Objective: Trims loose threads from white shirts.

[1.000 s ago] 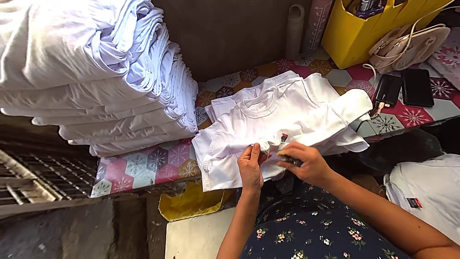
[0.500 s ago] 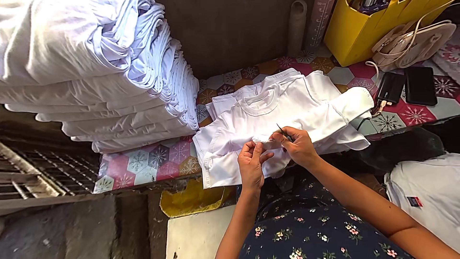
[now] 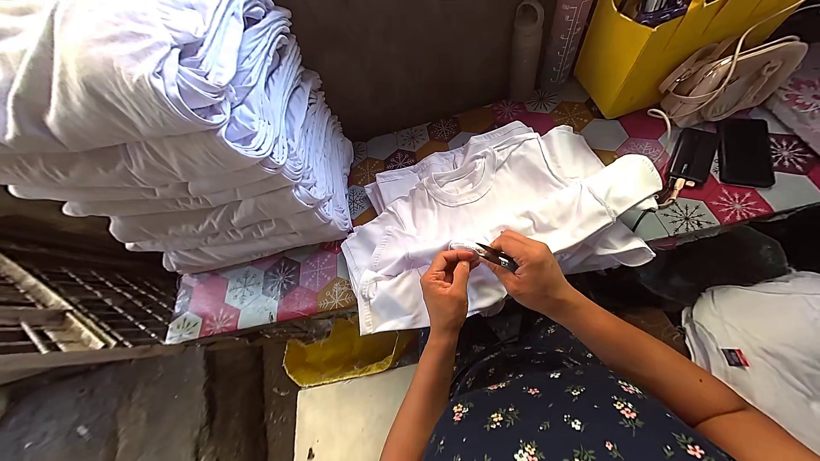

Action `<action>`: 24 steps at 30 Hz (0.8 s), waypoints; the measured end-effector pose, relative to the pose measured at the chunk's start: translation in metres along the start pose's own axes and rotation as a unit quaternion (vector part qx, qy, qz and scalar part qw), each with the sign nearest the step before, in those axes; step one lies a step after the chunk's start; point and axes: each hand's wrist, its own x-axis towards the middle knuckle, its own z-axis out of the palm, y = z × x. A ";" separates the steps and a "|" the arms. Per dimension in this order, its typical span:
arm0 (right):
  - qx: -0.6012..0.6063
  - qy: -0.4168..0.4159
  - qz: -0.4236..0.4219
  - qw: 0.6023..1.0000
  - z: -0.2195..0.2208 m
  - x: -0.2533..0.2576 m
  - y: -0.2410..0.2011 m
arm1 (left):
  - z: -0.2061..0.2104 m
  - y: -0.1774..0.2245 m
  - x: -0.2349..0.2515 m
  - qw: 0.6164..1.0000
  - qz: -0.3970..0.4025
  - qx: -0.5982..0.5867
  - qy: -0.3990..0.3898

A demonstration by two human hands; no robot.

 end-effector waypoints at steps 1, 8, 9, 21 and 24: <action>0.010 -0.006 0.010 1.000 0.000 -0.003 -0.003 | -0.001 -0.001 0.001 1.000 -0.002 0.002 -0.010; 0.161 -0.072 0.061 0.982 0.004 -0.015 -0.007 | 0.000 0.011 0.005 0.994 -0.104 -0.008 -0.007; 0.207 -0.089 0.096 0.969 -0.001 -0.012 -0.006 | -0.001 0.012 0.005 0.996 -0.093 -0.005 -0.005; 0.381 -0.252 0.304 0.836 -0.020 0.025 0.006 | -0.001 0.008 -0.001 0.994 0.046 0.087 -0.037; 0.398 -0.263 0.332 0.814 -0.018 0.030 0.007 | -0.002 0.009 -0.001 0.988 0.067 0.129 -0.046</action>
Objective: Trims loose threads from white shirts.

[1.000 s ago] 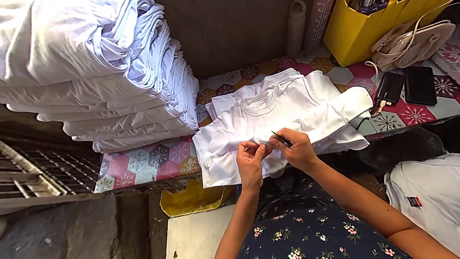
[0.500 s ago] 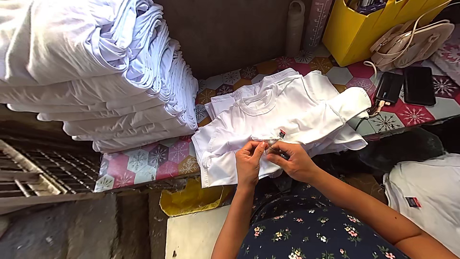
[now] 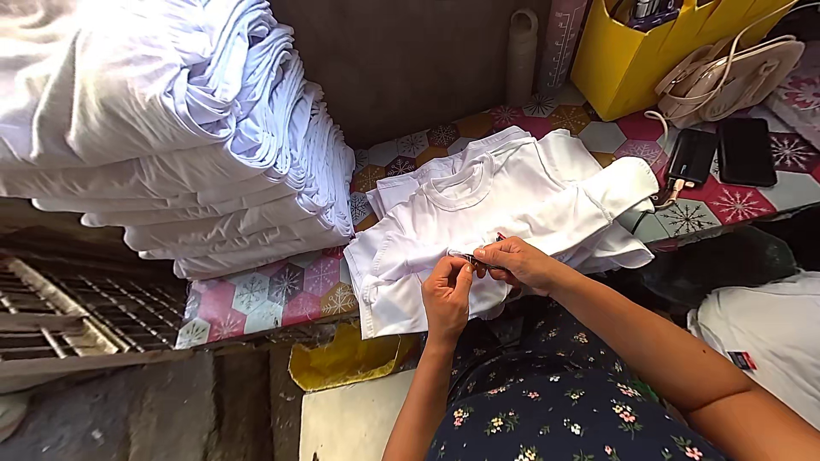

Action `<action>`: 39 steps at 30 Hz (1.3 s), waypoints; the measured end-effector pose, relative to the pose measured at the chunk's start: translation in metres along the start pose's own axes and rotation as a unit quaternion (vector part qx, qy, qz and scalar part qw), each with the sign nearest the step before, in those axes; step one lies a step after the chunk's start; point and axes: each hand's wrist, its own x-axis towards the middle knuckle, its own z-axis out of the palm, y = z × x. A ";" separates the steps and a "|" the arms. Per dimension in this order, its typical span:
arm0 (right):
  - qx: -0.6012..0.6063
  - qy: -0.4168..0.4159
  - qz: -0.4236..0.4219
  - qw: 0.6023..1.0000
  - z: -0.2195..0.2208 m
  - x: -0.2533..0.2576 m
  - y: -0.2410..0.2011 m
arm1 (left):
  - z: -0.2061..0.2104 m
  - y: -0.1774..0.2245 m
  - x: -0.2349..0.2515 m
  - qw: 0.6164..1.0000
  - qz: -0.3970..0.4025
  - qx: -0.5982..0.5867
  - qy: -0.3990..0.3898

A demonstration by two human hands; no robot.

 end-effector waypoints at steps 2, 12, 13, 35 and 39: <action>0.004 0.014 -0.001 1.000 0.001 0.003 0.002 | 0.001 -0.001 0.000 1.000 0.004 0.006 0.003; -0.142 0.139 -0.153 0.968 0.001 0.007 0.014 | 0.000 -0.006 -0.002 0.998 -0.034 -0.030 -0.039; -0.136 0.142 -0.144 0.970 0.001 0.010 0.015 | -0.004 -0.006 -0.004 0.997 -0.044 -0.030 -0.052; 0.020 0.170 -0.084 0.982 -0.001 0.014 0.012 | -0.016 -0.055 0.009 0.911 0.232 0.330 0.084; 0.018 0.175 -0.077 0.981 -0.005 0.017 0.013 | -0.025 -0.050 0.004 0.919 0.244 0.301 0.069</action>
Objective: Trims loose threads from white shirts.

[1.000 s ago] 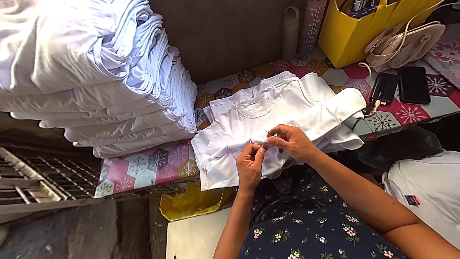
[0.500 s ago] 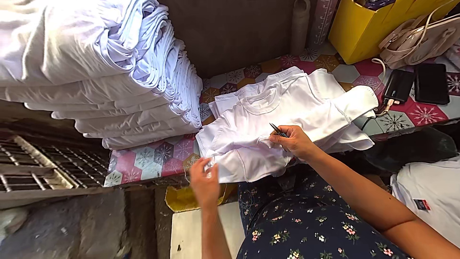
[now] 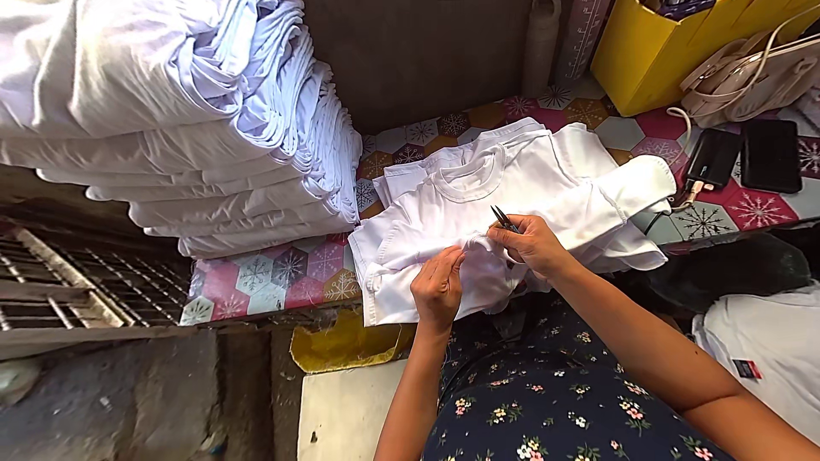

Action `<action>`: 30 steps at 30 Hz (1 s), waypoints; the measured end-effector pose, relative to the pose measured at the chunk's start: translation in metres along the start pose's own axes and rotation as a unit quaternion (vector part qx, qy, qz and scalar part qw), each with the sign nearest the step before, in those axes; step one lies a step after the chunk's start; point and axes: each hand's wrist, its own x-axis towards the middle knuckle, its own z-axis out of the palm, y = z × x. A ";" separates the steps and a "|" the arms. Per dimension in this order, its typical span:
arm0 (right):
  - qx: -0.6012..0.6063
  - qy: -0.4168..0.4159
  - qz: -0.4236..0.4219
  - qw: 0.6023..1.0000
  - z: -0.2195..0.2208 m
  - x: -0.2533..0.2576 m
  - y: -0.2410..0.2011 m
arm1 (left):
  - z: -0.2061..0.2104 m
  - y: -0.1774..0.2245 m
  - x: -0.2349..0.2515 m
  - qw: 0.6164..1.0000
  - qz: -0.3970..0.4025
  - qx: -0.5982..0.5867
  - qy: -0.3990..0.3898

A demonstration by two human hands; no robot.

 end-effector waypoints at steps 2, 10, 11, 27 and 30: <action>-0.009 0.000 0.009 1.000 -0.001 0.003 0.001 | -0.003 0.001 -0.002 0.998 -0.030 -0.055 0.000; 0.001 0.002 0.026 1.000 -0.002 -0.001 0.001 | -0.078 -0.021 0.007 0.941 -0.299 -0.108 0.119; 0.003 0.001 0.026 1.000 0.000 -0.002 0.000 | -0.089 -0.028 0.007 0.922 -0.353 -0.085 0.137; -0.077 0.085 -0.124 0.986 -0.002 -0.014 0.007 | 0.009 0.067 0.032 0.635 -0.551 -0.533 0.094; -0.130 0.096 -0.207 0.965 0.003 -0.023 0.014 | 0.007 0.068 0.031 0.638 -0.550 -0.533 0.084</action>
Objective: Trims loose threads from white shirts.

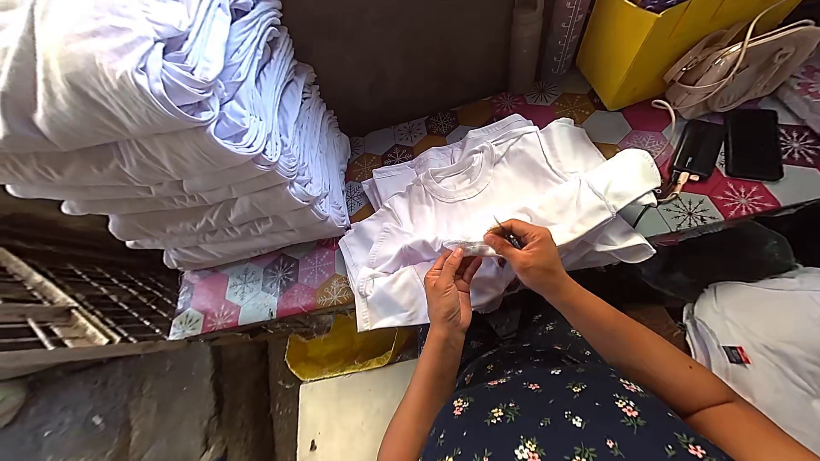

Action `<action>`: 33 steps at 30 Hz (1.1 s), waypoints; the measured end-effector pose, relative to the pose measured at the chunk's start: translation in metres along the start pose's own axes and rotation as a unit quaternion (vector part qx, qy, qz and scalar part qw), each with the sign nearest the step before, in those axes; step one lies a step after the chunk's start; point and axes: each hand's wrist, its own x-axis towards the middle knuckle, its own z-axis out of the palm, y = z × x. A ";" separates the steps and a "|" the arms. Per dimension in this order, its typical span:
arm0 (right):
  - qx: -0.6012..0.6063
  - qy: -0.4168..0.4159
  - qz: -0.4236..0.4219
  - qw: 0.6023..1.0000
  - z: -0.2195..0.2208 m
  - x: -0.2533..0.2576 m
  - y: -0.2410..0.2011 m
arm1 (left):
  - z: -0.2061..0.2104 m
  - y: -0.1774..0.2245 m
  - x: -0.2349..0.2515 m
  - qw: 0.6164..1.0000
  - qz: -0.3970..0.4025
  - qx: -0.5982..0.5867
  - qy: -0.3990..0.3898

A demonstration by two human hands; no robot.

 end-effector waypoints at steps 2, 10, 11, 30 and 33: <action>-0.036 -0.002 -0.077 0.996 0.005 -0.002 0.005 | 0.000 0.001 -0.002 1.000 0.001 0.022 -0.006; -0.091 -0.010 -0.061 0.994 0.004 0.000 0.003 | 0.002 -0.002 -0.005 0.996 0.052 0.078 0.006; -0.093 -0.013 -0.067 0.993 0.003 0.000 0.003 | 0.002 -0.002 -0.004 0.994 0.060 0.086 0.004; -0.177 0.002 -0.108 0.978 0.006 -0.012 0.007 | -0.007 -0.015 -0.005 0.935 0.234 0.263 -0.050; -0.121 -0.014 -0.033 0.992 0.007 -0.010 0.006 | -0.008 -0.016 -0.003 0.936 0.244 0.244 -0.064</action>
